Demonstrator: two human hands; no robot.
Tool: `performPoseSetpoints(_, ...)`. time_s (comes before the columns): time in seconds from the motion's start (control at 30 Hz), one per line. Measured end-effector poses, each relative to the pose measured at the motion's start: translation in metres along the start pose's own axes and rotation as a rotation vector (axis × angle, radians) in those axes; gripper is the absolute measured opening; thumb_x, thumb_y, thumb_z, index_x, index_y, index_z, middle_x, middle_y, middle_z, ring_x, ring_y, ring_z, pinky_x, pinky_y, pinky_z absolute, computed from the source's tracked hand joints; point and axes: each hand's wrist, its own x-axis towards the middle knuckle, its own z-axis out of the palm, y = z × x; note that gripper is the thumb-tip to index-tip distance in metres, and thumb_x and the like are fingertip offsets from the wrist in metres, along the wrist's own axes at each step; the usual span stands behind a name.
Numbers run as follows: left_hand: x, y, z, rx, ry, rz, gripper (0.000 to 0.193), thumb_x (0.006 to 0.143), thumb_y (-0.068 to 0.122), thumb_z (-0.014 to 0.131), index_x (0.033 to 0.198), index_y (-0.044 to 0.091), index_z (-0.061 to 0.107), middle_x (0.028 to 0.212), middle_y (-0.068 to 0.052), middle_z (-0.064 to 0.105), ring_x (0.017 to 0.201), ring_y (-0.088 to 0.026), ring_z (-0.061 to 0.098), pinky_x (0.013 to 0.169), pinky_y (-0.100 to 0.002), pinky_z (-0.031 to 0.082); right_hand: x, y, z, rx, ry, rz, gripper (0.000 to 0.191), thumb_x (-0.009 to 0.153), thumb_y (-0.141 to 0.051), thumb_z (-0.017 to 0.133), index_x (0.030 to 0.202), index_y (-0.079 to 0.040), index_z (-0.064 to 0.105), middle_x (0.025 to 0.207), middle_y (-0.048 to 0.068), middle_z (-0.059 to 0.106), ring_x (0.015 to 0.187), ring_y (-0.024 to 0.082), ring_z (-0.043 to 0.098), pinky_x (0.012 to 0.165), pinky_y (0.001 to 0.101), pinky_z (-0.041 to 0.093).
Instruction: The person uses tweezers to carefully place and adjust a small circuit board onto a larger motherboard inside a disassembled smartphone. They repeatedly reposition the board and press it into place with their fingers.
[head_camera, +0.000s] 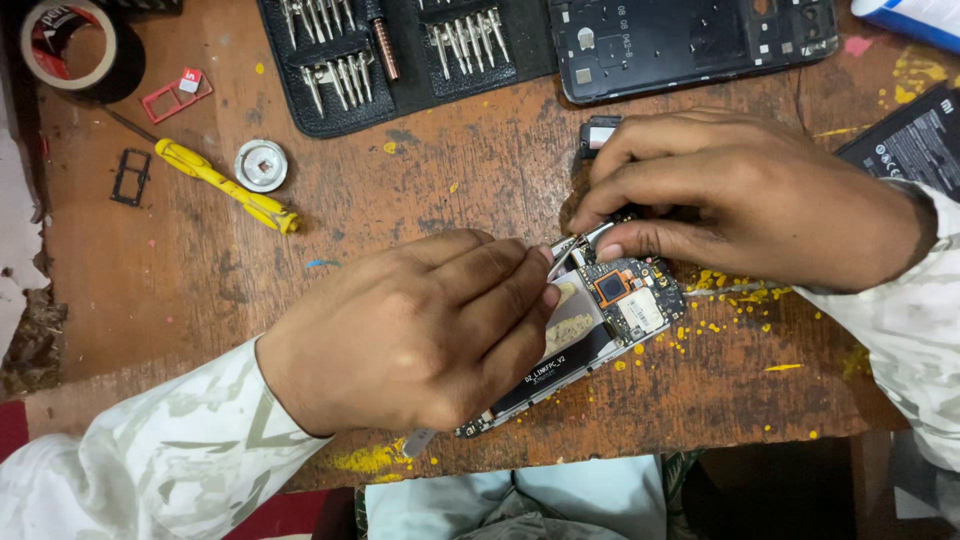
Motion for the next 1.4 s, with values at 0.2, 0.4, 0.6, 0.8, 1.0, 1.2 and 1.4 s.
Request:
performPoseSetpoints(0.2, -0.0001, -0.0001, -0.0002, 0.02, -0.009, 0.007, 0.025, 0.078, 0.013, 0.068, 0.095, -0.005, 0.071, 0.103, -0.022, 0.073, 0.099, -0.033, 0.073, 0.089, -0.039, 0.06, 0.0005, -0.0016, -0.0012, 0.009, -0.016, 0.013, 0.027, 0.08, -0.026, 0.075, 0.105, -0.014, 0.078, 0.095, 0.0, 0.069, 0.088, 0.02, 0.069, 0.074, 0.0369, 0.056)
performPoseSetpoints(0.4, -0.0005, -0.0028, 0.0001, 0.018, 0.002, 0.027, 0.026, 0.077, 0.012, 0.069, 0.096, -0.006, 0.071, 0.103, -0.022, 0.073, 0.099, -0.032, 0.073, 0.088, -0.039, 0.06, -0.0007, 0.0001, -0.0004, 0.013, -0.005, 0.003, 0.026, 0.081, -0.026, 0.075, 0.104, -0.014, 0.078, 0.098, 0.001, 0.07, 0.09, 0.02, 0.07, 0.076, 0.036, 0.057)
performPoseSetpoints(0.6, -0.0004, -0.0039, -0.0004, 0.016, 0.01, 0.028, 0.027, 0.076, 0.012, 0.069, 0.096, -0.007, 0.071, 0.103, -0.022, 0.073, 0.099, -0.032, 0.073, 0.088, -0.039, 0.06, -0.0018, 0.0035, 0.0, -0.011, 0.02, -0.049, 0.026, 0.083, -0.028, 0.075, 0.103, -0.013, 0.077, 0.101, 0.001, 0.072, 0.095, 0.022, 0.07, 0.083, 0.0387, 0.055)
performPoseSetpoints(0.8, -0.0001, -0.0043, -0.0017, -0.011, 0.008, 0.016, 0.026, 0.077, 0.011, 0.069, 0.096, -0.007, 0.07, 0.102, -0.022, 0.073, 0.099, -0.033, 0.073, 0.089, -0.04, 0.06, -0.0014, 0.0057, -0.0001, -0.026, 0.015, -0.051, 0.026, 0.082, -0.03, 0.075, 0.101, -0.013, 0.077, 0.101, 0.001, 0.073, 0.095, 0.022, 0.07, 0.084, 0.0391, 0.055)
performPoseSetpoints(1.0, -0.0002, -0.0038, -0.0027, -0.013, -0.003, 0.017, 0.027, 0.076, 0.013, 0.069, 0.095, -0.006, 0.07, 0.102, -0.023, 0.073, 0.098, -0.034, 0.073, 0.088, -0.04, 0.061, -0.0009, 0.0037, 0.0001, -0.009, -0.002, -0.016, 0.026, 0.08, -0.03, 0.076, 0.1, -0.012, 0.078, 0.101, 0.001, 0.073, 0.094, 0.021, 0.071, 0.081, 0.0382, 0.056)
performPoseSetpoints(1.2, -0.0005, -0.0026, -0.0024, -0.01, -0.006, 0.012, 0.027, 0.076, 0.013, 0.069, 0.094, -0.006, 0.07, 0.102, -0.023, 0.072, 0.098, -0.034, 0.073, 0.088, -0.04, 0.061, -0.0012, 0.0037, 0.0, -0.015, -0.002, -0.019, 0.026, 0.079, -0.029, 0.076, 0.1, -0.013, 0.078, 0.101, 0.001, 0.073, 0.096, 0.021, 0.071, 0.084, 0.0387, 0.056)
performPoseSetpoints(1.4, -0.0009, -0.0039, -0.0021, -0.033, -0.003, 0.013, 0.028, 0.076, 0.013, 0.069, 0.096, -0.007, 0.07, 0.104, -0.024, 0.072, 0.099, -0.035, 0.073, 0.089, -0.041, 0.061, -0.0033, 0.0057, 0.0011, -0.024, 0.011, -0.034, 0.027, 0.079, -0.031, 0.077, 0.099, -0.014, 0.078, 0.103, -0.001, 0.073, 0.101, 0.022, 0.07, 0.086, 0.0387, 0.056)
